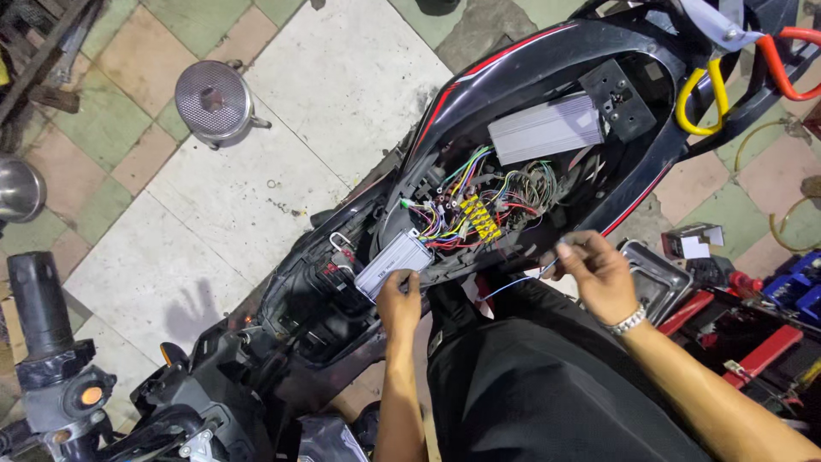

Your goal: The person works on the exposed wiring of a motorcycle in a workshop. They use shears to cut a wire, then repeatedly connect and disconnect wires to test the electrical system, occasionally pressing the handlebar switch. The person continues to manipulate the wiring harness and connectors throughout the clip.

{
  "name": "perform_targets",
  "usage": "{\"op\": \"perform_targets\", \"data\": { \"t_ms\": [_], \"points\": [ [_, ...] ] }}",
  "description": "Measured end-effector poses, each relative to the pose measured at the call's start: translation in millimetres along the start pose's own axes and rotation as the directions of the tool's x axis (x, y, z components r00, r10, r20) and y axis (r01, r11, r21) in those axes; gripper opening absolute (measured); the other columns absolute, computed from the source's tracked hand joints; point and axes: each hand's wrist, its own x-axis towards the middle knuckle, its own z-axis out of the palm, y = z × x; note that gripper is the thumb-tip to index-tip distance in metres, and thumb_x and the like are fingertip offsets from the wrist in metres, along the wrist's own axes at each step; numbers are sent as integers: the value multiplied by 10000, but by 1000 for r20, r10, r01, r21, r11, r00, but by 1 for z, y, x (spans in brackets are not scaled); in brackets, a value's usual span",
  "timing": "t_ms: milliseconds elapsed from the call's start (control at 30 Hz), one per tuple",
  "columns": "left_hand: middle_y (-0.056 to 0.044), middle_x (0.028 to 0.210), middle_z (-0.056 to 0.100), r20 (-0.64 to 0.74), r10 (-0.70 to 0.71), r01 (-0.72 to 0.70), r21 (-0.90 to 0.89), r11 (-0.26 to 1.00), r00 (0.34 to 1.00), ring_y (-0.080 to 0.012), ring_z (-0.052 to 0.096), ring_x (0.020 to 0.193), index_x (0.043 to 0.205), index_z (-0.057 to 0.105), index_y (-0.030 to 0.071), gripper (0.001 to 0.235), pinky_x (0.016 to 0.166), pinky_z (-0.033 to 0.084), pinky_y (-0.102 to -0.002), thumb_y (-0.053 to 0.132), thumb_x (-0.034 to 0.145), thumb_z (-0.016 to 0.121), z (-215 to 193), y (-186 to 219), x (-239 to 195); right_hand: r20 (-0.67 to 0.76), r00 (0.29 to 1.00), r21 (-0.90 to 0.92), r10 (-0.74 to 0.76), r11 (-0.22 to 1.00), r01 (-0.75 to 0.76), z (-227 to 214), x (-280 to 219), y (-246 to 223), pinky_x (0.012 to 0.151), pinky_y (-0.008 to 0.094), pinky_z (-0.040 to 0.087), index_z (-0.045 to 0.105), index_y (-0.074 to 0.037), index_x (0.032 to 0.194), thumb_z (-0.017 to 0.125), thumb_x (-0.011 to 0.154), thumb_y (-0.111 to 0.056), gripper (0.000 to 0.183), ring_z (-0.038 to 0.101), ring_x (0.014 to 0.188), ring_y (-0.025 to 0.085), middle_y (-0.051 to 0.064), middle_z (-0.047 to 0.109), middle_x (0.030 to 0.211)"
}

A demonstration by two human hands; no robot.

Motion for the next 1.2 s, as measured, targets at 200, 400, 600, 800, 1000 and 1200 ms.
{"op": "perform_targets", "data": {
  "t_ms": [200,400,600,800,1000,1200],
  "points": [
    [-138,1094,746,45,150,-156,265,952,988,-369,624,1093,1029,763,63,235,953,468,-475,221,855,750,-22,58,1,-156,987,55,46,998,-38,-3,-6,-17,712,326,575,590,29,1155,593,1051,-128,188,705,774,197,156,722,923],
    [-153,1140,699,426,470,-308,-394,866,773,-273,609,1088,1203,705,3,348,908,478,-404,186,909,744,-15,130,-20,-212,974,203,81,978,-37,-11,-11,-6,693,335,560,593,19,1179,604,1032,-148,223,721,783,228,177,734,938],
    [2,720,652,724,216,156,-410,898,655,-63,577,651,1045,771,26,204,608,463,-231,186,1030,645,5,126,-28,-359,921,300,150,953,-38,-32,-25,-1,689,327,555,587,21,1156,610,1036,-174,230,739,823,249,201,741,994],
    [-1,754,699,617,37,241,-361,901,786,-59,584,635,983,766,8,181,574,469,-227,174,951,703,-3,95,-23,-429,891,292,150,956,-21,-42,-30,-1,685,317,538,569,26,1147,618,1057,-159,212,715,819,239,216,721,1021],
    [-14,764,687,443,-104,329,-468,820,890,-70,547,636,953,770,-21,148,568,429,-233,116,898,767,-14,91,-19,-379,913,294,153,955,-39,-34,-32,1,706,313,539,579,46,1169,624,1050,-161,243,710,831,229,204,726,1034],
    [-11,841,674,355,46,187,-592,784,934,-62,570,722,997,757,-7,123,647,452,-220,88,920,749,-48,127,-24,-442,894,-38,71,994,-98,-14,-21,-32,727,336,544,587,41,1230,679,1009,-167,317,697,854,227,172,717,1092]
  ]
}}
